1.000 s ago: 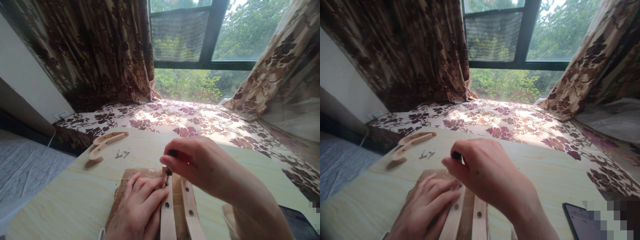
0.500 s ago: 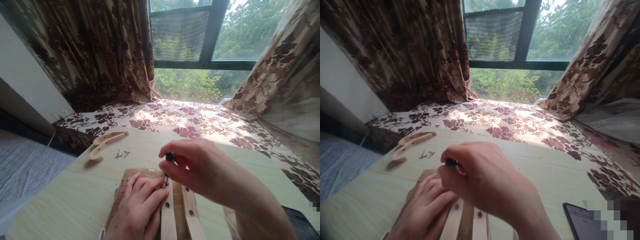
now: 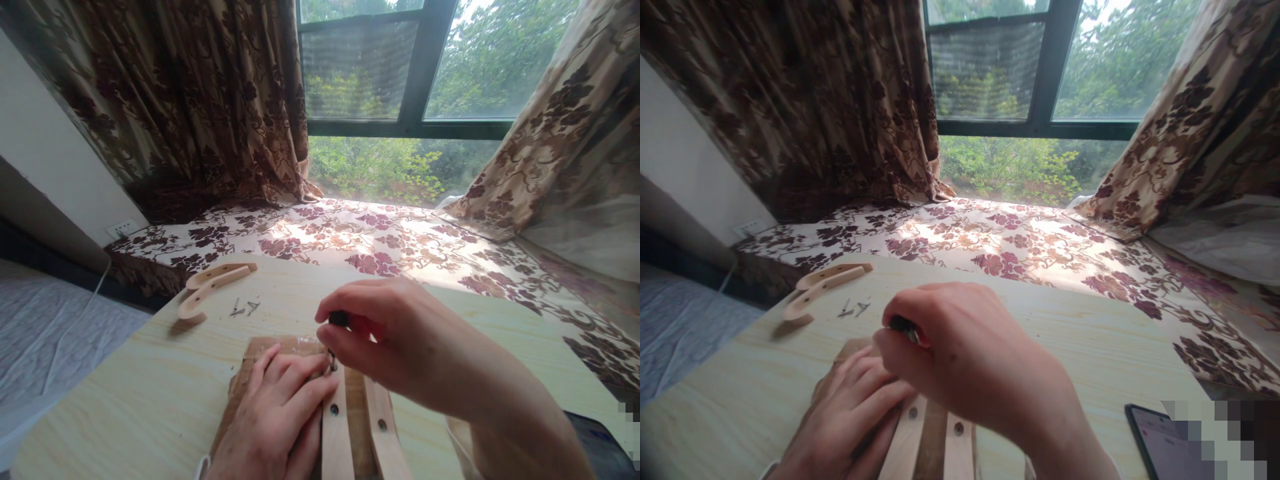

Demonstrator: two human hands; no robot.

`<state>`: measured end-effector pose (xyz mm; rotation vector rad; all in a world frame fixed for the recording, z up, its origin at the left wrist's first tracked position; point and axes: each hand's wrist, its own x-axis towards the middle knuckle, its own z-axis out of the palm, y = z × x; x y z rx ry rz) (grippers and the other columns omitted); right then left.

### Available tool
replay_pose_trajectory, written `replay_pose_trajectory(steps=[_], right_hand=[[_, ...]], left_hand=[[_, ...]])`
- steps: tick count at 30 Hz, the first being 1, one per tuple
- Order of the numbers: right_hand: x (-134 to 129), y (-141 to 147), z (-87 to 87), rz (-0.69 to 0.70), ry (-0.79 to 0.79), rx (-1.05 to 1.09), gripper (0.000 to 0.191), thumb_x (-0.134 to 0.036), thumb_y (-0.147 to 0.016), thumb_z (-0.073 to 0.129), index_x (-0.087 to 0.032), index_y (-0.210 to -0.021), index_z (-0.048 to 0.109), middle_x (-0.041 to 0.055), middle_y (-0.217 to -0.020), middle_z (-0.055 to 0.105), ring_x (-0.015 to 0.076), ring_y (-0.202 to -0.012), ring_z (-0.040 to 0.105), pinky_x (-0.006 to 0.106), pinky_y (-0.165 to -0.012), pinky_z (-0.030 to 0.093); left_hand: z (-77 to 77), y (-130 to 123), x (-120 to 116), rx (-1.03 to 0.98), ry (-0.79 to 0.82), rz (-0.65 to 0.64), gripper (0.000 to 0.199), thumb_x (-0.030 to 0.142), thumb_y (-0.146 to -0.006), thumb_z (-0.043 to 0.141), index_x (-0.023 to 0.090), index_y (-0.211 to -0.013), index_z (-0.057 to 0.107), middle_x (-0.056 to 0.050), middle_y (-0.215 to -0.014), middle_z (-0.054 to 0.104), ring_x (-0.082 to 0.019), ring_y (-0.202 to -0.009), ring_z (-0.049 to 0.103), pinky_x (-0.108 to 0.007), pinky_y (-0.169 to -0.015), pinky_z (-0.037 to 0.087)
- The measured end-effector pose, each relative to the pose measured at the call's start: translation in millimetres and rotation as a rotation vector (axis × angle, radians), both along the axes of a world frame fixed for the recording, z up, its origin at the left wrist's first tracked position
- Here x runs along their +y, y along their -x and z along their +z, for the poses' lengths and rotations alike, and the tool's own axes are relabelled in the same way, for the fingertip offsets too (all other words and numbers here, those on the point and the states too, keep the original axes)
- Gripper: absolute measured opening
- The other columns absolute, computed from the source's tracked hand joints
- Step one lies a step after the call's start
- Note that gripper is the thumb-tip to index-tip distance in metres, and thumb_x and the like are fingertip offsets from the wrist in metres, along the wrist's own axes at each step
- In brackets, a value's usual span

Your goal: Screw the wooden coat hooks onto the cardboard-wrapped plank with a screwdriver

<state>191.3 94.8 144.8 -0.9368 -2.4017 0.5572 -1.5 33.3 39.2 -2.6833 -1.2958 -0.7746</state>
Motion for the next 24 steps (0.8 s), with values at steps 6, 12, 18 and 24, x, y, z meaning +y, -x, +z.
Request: replay_pose_trajectory(steps=[6,12,18,24], right_hand=[[4.3,0.6,-2.8,-0.111,-0.031,-0.048,0.020,-0.033,-0.089,0.054,-0.020,-0.077,0.064,-0.0051,-0.058,0.051,0.0081,-0.053,0.039,0.025,-0.050,0.026],[2.3,-1.4,-1.7,-0.043,-0.021,-0.002,0.012,-0.026,-0.087,0.054,-0.020,-0.086,0.065,-0.0045,-0.064,0.057,0.0082,-0.056,0.044,0.024,-0.053,0.030],[2.3,1.5,-3.5,-0.029,-0.014,-0.012,0.015,-0.027,-0.088,0.054,-0.019,-0.079,0.063,-0.0057,-0.058,0.051,0.0074,-0.053,0.040,0.024,-0.050,0.027],[3.8,-1.7,-2.7,-0.073,-0.022,-0.025,0.013,-0.028,-0.087,0.055,-0.020,-0.082,0.064,-0.0058,-0.062,0.052,0.0073,-0.055,0.040,0.023,-0.051,0.029]], left_hand=[[-1.0,1.3,1.3,0.007,-0.022,-0.007,0.040,0.011,-0.083,0.049,0.028,-0.119,0.055,-0.001,-0.121,0.061,-0.021,-0.110,0.055,-0.046,-0.104,0.034],[-0.3,-0.4,1.4,-0.015,-0.032,0.000,0.039,0.011,-0.082,0.048,0.027,-0.116,0.058,-0.001,-0.118,0.062,-0.021,-0.108,0.056,-0.045,-0.104,0.035],[-1.4,-1.0,1.5,-0.014,-0.019,0.003,0.040,0.010,-0.082,0.048,0.027,-0.117,0.056,-0.002,-0.120,0.061,-0.021,-0.110,0.054,-0.046,-0.106,0.031],[-1.8,-0.9,0.3,-0.011,-0.015,0.000,0.041,0.010,-0.082,0.048,0.027,-0.119,0.054,-0.001,-0.120,0.060,-0.020,-0.111,0.052,-0.046,-0.106,0.028]])
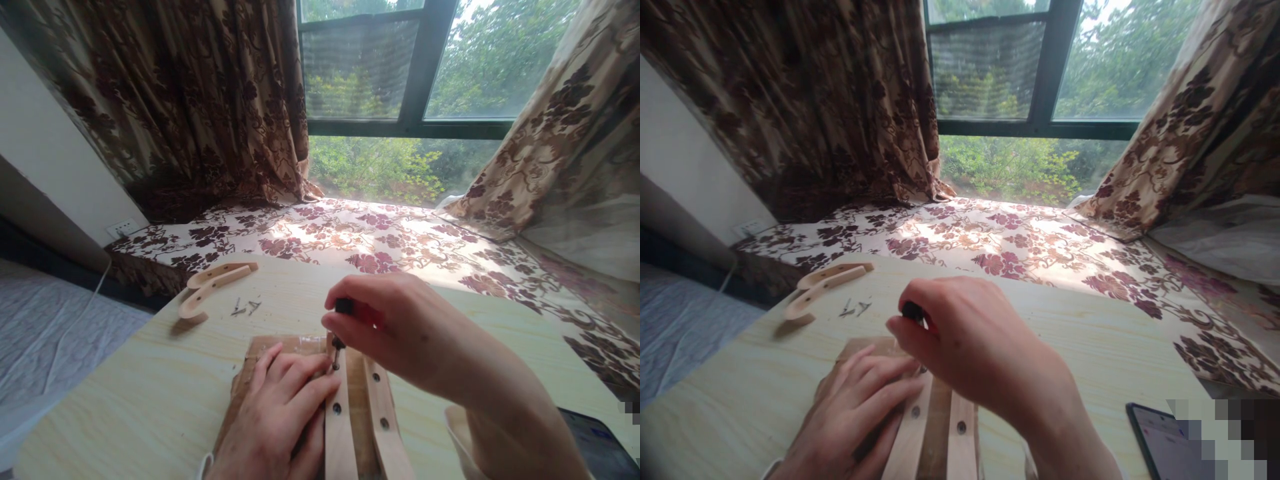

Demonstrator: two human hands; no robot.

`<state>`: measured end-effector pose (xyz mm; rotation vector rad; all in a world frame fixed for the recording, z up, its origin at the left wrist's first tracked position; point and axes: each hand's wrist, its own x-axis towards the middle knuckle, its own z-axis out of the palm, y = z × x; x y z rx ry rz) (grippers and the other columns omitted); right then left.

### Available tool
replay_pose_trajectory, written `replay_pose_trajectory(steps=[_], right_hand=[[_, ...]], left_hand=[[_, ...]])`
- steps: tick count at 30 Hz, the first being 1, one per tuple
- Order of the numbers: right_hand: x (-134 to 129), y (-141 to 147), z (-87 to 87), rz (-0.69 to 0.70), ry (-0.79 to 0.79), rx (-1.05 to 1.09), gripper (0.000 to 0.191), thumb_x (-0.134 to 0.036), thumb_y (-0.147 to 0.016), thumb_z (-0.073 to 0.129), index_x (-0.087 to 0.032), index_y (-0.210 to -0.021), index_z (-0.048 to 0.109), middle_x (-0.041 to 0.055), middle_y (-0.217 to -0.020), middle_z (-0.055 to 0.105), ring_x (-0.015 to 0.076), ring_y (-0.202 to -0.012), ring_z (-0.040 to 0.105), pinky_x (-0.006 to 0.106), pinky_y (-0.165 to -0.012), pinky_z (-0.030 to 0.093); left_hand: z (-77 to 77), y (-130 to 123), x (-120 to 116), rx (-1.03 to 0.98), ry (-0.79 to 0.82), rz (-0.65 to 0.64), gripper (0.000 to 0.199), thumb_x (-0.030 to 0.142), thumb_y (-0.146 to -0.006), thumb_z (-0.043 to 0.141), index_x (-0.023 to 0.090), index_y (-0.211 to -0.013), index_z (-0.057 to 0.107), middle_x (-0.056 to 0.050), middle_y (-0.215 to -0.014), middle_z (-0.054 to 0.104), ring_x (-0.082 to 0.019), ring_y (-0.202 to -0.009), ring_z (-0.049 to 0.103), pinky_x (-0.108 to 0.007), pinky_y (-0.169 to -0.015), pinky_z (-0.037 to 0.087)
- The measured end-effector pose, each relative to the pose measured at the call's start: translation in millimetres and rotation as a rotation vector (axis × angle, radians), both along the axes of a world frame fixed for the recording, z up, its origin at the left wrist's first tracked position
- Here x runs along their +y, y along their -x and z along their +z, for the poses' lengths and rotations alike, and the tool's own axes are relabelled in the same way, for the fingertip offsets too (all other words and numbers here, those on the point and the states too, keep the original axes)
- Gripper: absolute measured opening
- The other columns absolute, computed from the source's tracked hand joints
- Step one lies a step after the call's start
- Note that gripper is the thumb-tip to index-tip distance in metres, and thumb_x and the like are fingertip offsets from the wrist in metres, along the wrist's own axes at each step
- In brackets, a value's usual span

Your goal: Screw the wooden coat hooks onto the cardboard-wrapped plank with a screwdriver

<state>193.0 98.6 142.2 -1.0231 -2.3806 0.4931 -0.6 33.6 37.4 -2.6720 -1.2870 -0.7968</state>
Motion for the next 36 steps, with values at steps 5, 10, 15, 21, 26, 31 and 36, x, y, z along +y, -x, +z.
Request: replay_pose_trajectory(steps=[5,10,15,21,26,31,36], right_hand=[[-5.2,1.5,2.5,0.140,0.050,0.058,0.009,-0.022,-0.087,0.055,-0.020,-0.088,0.064,-0.0061,-0.066,0.054,0.0060,-0.058,0.044,0.021,-0.053,0.031],[0.1,5.1,-2.2,-0.015,-0.015,-0.013,0.018,-0.032,-0.088,0.056,-0.019,-0.076,0.062,-0.0066,-0.056,0.047,0.0071,-0.052,0.037,0.024,-0.049,0.026],[-4.0,3.3,-0.3,0.093,0.027,0.047,0.009,-0.025,-0.086,0.056,-0.021,-0.088,0.064,-0.0068,-0.063,0.052,0.0063,-0.056,0.042,0.021,-0.052,0.030],[-1.2,6.3,-1.0,0.054,0.019,0.015,0.013,-0.030,-0.087,0.056,-0.021,-0.080,0.063,-0.0067,-0.059,0.050,0.0070,-0.054,0.040,0.023,-0.050,0.028],[1.2,2.7,-2.4,-0.066,-0.024,-0.013,0.017,-0.033,-0.087,0.056,-0.021,-0.079,0.063,-0.0063,-0.058,0.051,0.0072,-0.053,0.040,0.023,-0.050,0.028],[-4.1,-0.7,1.7,0.108,0.010,0.067,0.009,-0.021,-0.086,0.056,-0.022,-0.090,0.065,-0.0072,-0.067,0.057,0.0056,-0.057,0.045,0.021,-0.053,0.031],[4.4,1.9,-3.9,-0.052,-0.055,-0.008,0.019,-0.031,-0.088,0.055,-0.020,-0.075,0.062,-0.0057,-0.061,0.054,0.0076,-0.055,0.042,0.023,-0.053,0.029]], left_hand=[[1.1,-1.5,-0.7,-0.007,0.025,0.001,0.041,0.007,-0.081,0.047,0.024,-0.118,0.054,-0.003,-0.121,0.059,-0.021,-0.112,0.051,-0.046,-0.106,0.027],[-0.9,-0.9,0.4,-0.008,0.010,-0.009,0.042,0.007,-0.081,0.049,0.027,-0.118,0.053,0.000,-0.121,0.058,-0.019,-0.113,0.049,-0.044,-0.108,0.021],[-0.8,-2.6,-0.7,-0.068,0.021,0.006,0.040,0.007,-0.082,0.047,0.026,-0.116,0.054,-0.001,-0.117,0.059,-0.019,-0.111,0.049,-0.043,-0.108,0.021],[0.2,-2.0,0.6,-0.017,0.017,-0.003,0.041,0.008,-0.082,0.048,0.026,-0.118,0.053,-0.001,-0.119,0.058,-0.020,-0.112,0.048,-0.044,-0.108,0.021],[-0.1,0.8,1.8,0.023,0.013,-0.013,0.043,0.009,-0.082,0.050,0.027,-0.122,0.051,0.000,-0.123,0.057,-0.019,-0.114,0.048,-0.042,-0.108,0.020],[1.5,0.2,-0.2,0.014,0.024,-0.006,0.042,0.008,-0.081,0.050,0.027,-0.119,0.053,0.000,-0.121,0.058,-0.020,-0.114,0.049,-0.044,-0.107,0.024],[-0.4,1.6,-0.5,0.025,0.010,-0.015,0.043,0.009,-0.082,0.050,0.027,-0.121,0.052,0.000,-0.124,0.057,-0.019,-0.115,0.048,-0.042,-0.108,0.020]])
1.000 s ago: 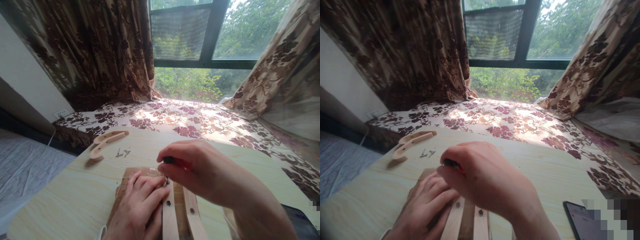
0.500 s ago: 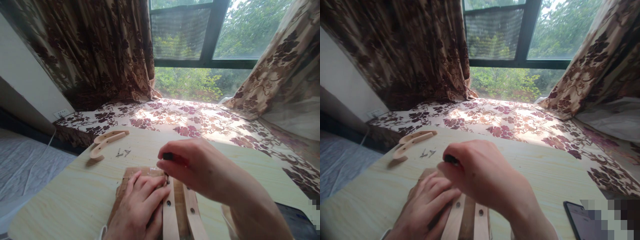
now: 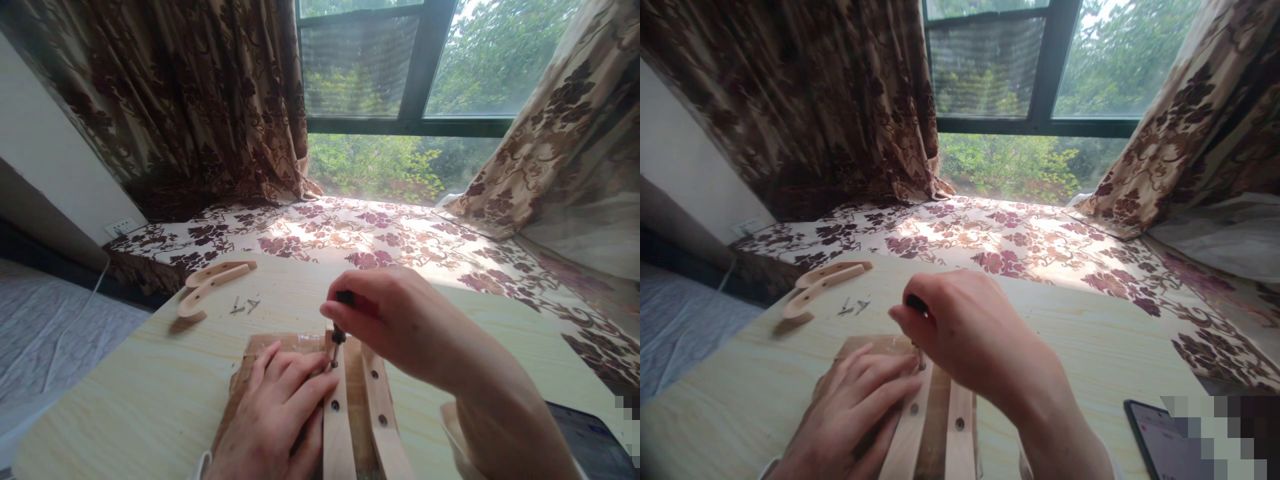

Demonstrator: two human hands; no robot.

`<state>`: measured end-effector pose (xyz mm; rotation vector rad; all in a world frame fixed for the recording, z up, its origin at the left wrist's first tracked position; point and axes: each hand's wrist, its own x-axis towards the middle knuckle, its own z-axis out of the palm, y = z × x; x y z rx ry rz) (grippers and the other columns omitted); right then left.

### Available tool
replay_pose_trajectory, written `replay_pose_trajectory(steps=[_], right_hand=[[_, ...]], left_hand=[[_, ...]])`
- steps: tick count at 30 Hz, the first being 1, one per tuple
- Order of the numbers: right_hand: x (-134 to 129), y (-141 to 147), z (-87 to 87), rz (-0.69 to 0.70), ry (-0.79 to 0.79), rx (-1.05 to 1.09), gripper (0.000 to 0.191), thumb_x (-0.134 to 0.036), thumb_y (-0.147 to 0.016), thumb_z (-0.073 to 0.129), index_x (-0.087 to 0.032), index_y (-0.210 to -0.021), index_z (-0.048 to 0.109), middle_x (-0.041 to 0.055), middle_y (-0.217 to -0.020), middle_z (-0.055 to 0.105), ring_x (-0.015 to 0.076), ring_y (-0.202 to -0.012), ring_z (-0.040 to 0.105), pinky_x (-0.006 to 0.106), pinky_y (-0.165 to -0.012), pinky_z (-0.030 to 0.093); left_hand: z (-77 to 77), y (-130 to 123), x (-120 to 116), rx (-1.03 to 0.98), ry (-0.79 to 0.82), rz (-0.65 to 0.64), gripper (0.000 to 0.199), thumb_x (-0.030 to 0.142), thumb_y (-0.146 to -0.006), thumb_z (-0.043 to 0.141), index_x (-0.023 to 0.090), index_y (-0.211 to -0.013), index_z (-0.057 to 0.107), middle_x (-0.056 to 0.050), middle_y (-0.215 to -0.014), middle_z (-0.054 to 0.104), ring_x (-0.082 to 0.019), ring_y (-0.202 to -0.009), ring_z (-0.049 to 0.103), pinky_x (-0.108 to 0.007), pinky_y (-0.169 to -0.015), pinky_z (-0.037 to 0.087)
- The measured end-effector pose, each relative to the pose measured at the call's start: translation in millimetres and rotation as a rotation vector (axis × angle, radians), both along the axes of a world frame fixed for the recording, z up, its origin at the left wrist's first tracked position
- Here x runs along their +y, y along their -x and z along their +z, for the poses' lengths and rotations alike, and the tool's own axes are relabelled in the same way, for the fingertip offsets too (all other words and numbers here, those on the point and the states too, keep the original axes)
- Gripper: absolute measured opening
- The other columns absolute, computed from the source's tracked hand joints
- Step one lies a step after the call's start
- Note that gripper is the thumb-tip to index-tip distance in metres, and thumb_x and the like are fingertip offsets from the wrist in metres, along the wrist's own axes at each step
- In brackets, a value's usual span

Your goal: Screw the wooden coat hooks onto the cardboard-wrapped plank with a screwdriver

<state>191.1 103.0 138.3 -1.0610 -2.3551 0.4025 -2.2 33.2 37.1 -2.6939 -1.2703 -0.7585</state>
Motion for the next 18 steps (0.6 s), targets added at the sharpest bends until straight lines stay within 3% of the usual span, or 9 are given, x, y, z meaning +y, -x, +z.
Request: replay_pose_trajectory(steps=[3,7,9,14,18], right_hand=[[0.0,-1.0,-0.8,-0.025,0.000,-0.006,0.017,-0.034,-0.087,0.057,-0.021,-0.077,0.062,-0.0060,-0.060,0.053,0.0078,-0.055,0.042,0.023,-0.052,0.029],[-7.5,-2.7,3.3,0.136,0.051,0.071,0.010,-0.023,-0.085,0.057,-0.024,-0.093,0.064,-0.0081,-0.064,0.055,0.0057,-0.055,0.044,0.021,-0.052,0.030],[-8.6,-1.9,4.0,0.173,0.069,0.079,0.009,-0.022,-0.086,0.056,-0.022,-0.090,0.064,-0.0073,-0.066,0.057,0.0055,-0.056,0.045,0.020,-0.052,0.031],[-3.3,1.1,0.6,0.011,0.042,0.000,0.017,-0.034,-0.087,0.056,-0.021,-0.077,0.062,-0.0068,-0.057,0.050,0.0070,-0.052,0.038,0.023,-0.048,0.026],[-6.0,-0.3,2.2,0.051,0.047,0.026,0.009,-0.029,-0.085,0.058,-0.021,-0.081,0.062,-0.0078,-0.058,0.049,0.0062,-0.052,0.039,0.022,-0.049,0.027]], left_hand=[[-0.2,-0.1,-0.2,0.000,-0.002,-0.002,0.043,0.009,-0.082,0.050,0.027,-0.121,0.051,0.000,-0.123,0.057,-0.018,-0.115,0.047,-0.042,-0.109,0.019],[1.7,-1.8,0.2,-0.007,0.007,0.004,0.042,0.008,-0.082,0.049,0.025,-0.120,0.051,-0.001,-0.122,0.057,-0.019,-0.115,0.047,-0.043,-0.107,0.022],[1.9,-2.1,0.8,-0.007,0.012,0.003,0.042,0.008,-0.082,0.049,0.025,-0.120,0.052,-0.002,-0.122,0.057,-0.020,-0.115,0.047,-0.044,-0.107,0.022],[-0.8,-1.2,1.0,-0.012,-0.009,0.000,0.042,0.009,-0.082,0.050,0.026,-0.120,0.052,0.000,-0.121,0.058,-0.019,-0.114,0.048,-0.043,-0.108,0.021],[-0.3,-2.4,0.3,-0.022,-0.010,0.010,0.041,0.008,-0.082,0.049,0.026,-0.119,0.053,-0.001,-0.119,0.059,-0.019,-0.112,0.050,-0.044,-0.107,0.023]])
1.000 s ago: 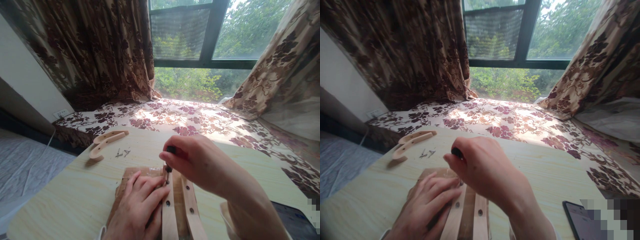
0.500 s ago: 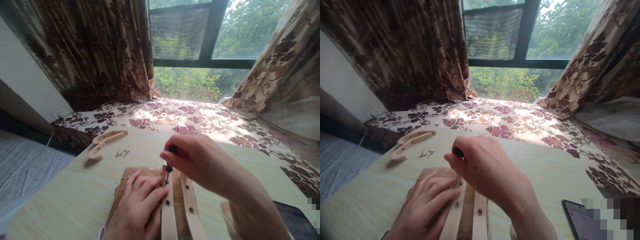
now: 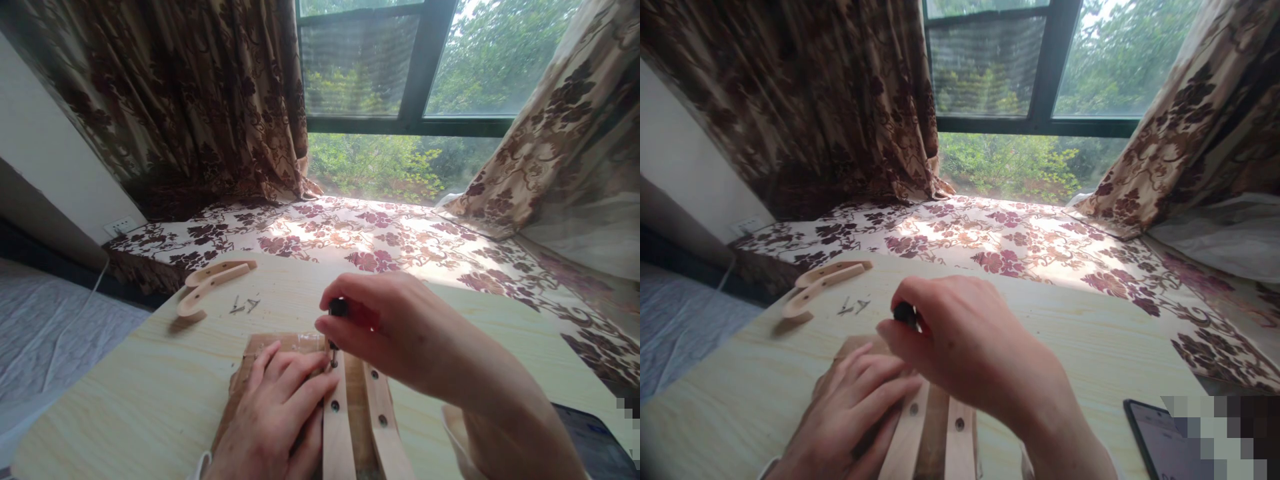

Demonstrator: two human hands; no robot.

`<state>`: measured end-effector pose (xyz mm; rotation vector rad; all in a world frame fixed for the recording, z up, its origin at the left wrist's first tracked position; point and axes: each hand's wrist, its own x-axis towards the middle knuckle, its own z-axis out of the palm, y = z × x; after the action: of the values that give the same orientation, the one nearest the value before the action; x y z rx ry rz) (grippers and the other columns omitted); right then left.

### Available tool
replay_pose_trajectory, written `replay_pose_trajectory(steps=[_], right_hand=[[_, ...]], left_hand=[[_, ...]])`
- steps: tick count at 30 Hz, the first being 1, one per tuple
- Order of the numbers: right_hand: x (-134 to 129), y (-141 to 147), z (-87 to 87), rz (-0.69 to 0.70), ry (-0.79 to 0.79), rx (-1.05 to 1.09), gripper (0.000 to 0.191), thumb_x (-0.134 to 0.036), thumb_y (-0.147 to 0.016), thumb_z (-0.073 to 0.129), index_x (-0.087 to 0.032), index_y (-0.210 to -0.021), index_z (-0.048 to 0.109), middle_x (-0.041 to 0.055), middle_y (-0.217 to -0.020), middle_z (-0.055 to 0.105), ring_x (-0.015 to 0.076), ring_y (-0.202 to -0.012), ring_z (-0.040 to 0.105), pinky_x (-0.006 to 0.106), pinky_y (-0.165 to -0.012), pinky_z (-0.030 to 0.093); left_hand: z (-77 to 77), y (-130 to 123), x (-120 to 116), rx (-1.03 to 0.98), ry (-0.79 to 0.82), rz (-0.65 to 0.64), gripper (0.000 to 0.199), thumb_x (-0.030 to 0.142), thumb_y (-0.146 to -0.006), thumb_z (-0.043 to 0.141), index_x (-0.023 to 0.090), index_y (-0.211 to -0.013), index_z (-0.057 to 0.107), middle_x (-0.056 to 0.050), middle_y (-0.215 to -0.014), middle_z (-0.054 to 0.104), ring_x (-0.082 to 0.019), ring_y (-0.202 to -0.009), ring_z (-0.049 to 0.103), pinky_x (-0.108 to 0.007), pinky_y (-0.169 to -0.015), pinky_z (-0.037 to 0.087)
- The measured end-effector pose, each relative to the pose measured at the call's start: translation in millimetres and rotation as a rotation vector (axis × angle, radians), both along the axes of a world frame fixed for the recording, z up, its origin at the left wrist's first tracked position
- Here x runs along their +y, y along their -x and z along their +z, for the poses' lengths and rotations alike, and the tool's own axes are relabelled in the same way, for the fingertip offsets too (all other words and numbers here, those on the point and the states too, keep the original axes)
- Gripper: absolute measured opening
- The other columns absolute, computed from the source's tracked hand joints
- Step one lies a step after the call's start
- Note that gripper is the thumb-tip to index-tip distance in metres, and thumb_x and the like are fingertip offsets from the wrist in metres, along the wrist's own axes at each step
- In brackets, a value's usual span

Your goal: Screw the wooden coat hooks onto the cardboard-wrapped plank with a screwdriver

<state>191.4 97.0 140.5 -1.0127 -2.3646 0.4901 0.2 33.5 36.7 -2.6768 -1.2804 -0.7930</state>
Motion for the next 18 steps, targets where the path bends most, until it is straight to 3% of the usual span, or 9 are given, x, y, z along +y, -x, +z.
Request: replay_pose_trajectory(steps=[4,12,18], right_hand=[[-3.3,0.4,2.6,0.129,0.030,0.056,0.008,-0.020,-0.085,0.055,-0.021,-0.087,0.063,-0.0075,-0.064,0.053,0.0052,-0.056,0.043,0.020,-0.052,0.030],[2.8,1.4,-1.1,-0.067,-0.023,-0.027,0.016,-0.033,-0.086,0.056,-0.020,-0.079,0.060,-0.0048,-0.061,0.054,0.0082,-0.054,0.042,0.024,-0.050,0.027],[-2.1,-0.2,4.1,0.126,0.035,0.024,0.008,-0.022,-0.086,0.056,-0.021,-0.083,0.063,-0.0071,-0.063,0.053,0.0057,-0.056,0.043,0.021,-0.052,0.030]], left_hand=[[2.7,-0.4,-1.3,0.007,0.013,0.020,0.040,0.009,-0.083,0.047,0.025,-0.119,0.053,-0.003,-0.119,0.060,-0.020,-0.111,0.051,-0.046,-0.107,0.027],[1.1,1.8,0.1,0.012,0.007,0.008,0.042,0.010,-0.081,0.049,0.029,-0.119,0.054,0.000,-0.121,0.061,-0.020,-0.110,0.054,-0.045,-0.106,0.030],[3.1,-0.3,-0.4,0.018,0.036,0.016,0.042,0.009,-0.081,0.049,0.026,-0.119,0.055,-0.002,-0.122,0.060,-0.021,-0.112,0.053,-0.046,-0.107,0.029]])
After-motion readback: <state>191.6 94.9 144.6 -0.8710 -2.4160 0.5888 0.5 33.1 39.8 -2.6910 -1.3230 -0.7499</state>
